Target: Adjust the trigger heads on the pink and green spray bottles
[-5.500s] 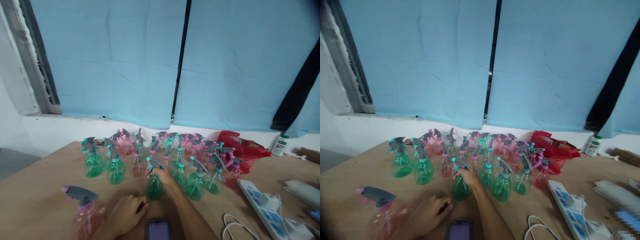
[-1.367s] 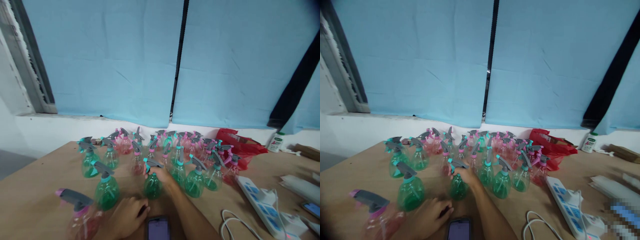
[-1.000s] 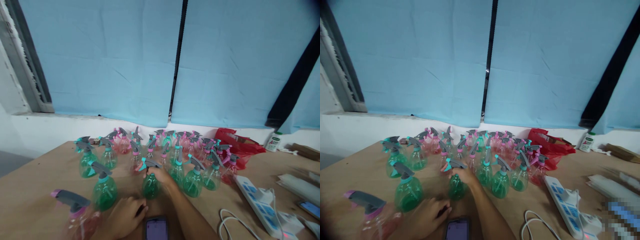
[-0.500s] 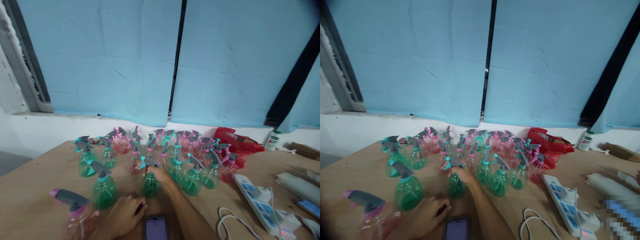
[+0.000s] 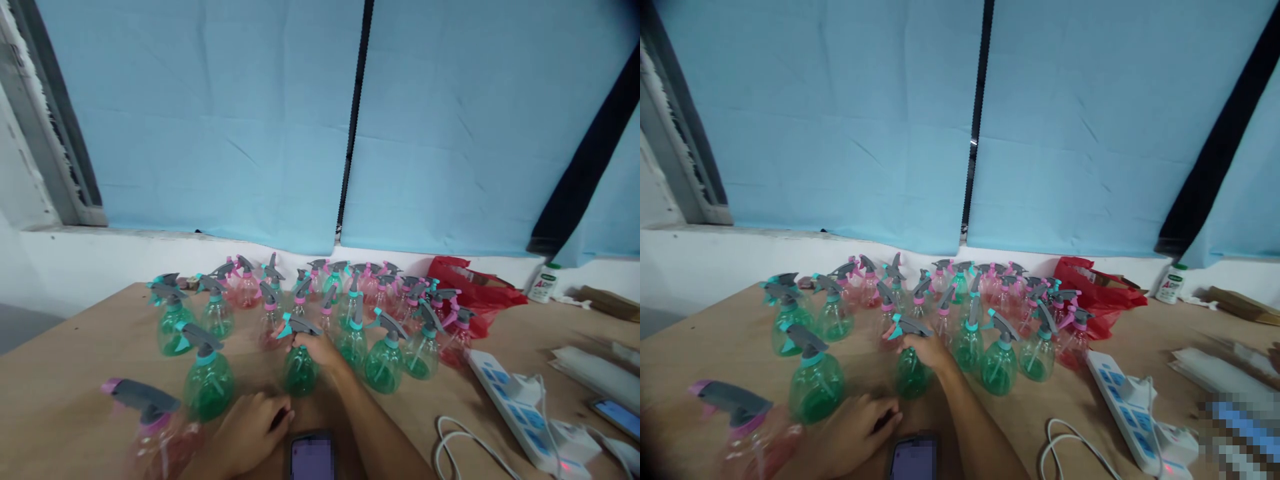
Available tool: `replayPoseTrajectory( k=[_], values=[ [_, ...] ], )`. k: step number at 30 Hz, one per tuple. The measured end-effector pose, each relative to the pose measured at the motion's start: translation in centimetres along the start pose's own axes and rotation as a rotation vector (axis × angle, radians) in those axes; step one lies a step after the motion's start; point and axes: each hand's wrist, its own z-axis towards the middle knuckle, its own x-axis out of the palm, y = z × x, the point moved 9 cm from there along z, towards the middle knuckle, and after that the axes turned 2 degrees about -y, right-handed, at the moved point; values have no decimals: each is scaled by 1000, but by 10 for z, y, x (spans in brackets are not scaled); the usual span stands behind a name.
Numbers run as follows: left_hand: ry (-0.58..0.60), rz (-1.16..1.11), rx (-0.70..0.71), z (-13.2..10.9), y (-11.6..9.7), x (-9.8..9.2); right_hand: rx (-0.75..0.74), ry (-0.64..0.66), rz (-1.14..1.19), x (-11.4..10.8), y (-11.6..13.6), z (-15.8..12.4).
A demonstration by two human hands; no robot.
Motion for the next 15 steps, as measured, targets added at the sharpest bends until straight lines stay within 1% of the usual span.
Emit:
replayPoseTrajectory(
  k=[4, 9, 11, 15],
  values=[
    [3, 5, -9, 0, 0, -1, 13, -16, 11, 0, -3, 2],
    [-6, 4, -1, 1, 1, 1, 68, -105, 55, -7, -14, 1],
    [-11, 2, -2, 1, 3, 2, 61, -100, 48, -6, -13, 0],
    [-21, -2, 9, 1, 5, 5, 13, -41, 7, -2, -4, 1]
  ],
)
